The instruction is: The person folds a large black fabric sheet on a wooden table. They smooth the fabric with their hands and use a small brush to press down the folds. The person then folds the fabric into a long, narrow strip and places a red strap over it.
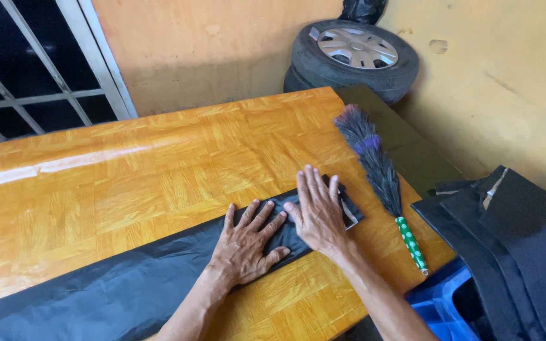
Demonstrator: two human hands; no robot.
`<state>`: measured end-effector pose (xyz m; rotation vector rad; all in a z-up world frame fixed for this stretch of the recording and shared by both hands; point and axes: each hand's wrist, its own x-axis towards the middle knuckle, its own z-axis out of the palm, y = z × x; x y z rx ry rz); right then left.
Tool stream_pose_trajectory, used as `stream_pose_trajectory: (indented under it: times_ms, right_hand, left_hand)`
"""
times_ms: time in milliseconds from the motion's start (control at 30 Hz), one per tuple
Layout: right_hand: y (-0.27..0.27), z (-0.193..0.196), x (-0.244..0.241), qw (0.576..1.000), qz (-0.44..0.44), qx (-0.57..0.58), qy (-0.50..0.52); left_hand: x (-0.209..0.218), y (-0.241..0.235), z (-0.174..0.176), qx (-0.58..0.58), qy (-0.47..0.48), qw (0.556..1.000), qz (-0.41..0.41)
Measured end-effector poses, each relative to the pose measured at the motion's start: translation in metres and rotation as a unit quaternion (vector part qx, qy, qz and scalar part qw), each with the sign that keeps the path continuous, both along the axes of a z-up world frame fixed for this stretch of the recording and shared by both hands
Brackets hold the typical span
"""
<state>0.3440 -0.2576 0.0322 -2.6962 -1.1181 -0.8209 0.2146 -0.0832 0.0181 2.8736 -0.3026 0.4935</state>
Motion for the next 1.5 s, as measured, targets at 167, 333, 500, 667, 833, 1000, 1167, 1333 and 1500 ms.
stream_pose_trajectory:
  times_ms: [167,333,500,667,833,1000,1167,1333,1500]
  right_hand:
    - [0.019,0.013,-0.031,0.949,0.256,0.047,0.176]
    - [0.027,-0.027,-0.015,0.949,0.172,0.036,0.262]
    - [0.030,-0.023,-0.018,0.949,0.157,0.003,0.274]
    - [0.030,-0.038,-0.014,0.982,0.148,-0.014,0.117]
    - [0.034,-0.034,-0.021,0.985,0.132,-0.025,0.110]
    - [0.063,0.006,-0.066,0.981,0.138,-0.042,0.126]
    - [0.099,-0.006,-0.105,0.936,0.293,-0.014,0.194]
    - [0.068,0.000,-0.079,0.944,0.252,-0.052,0.206]
    - [0.029,-0.002,-0.039,0.977,0.131,-0.055,0.158]
  left_hand:
    - [0.003,-0.001,0.003,0.013,0.072,0.997,-0.003]
    - [-0.010,-0.010,0.045,0.010,0.183,0.983,0.030]
    - [-0.037,-0.002,0.045,-0.020,0.187,0.977,0.099]
    - [-0.076,0.029,-0.011,0.075,-0.047,0.974,0.210]
    - [-0.094,0.040,-0.005,0.052,-0.045,0.976,0.205]
    - [-0.092,0.038,-0.014,0.038,-0.055,0.974,0.216]
    - [-0.092,0.039,-0.023,0.077,-0.089,0.967,0.225]
    - [-0.091,0.038,-0.012,0.053,-0.060,0.972,0.223]
    - [-0.093,0.037,-0.010,0.047,-0.067,0.971,0.225]
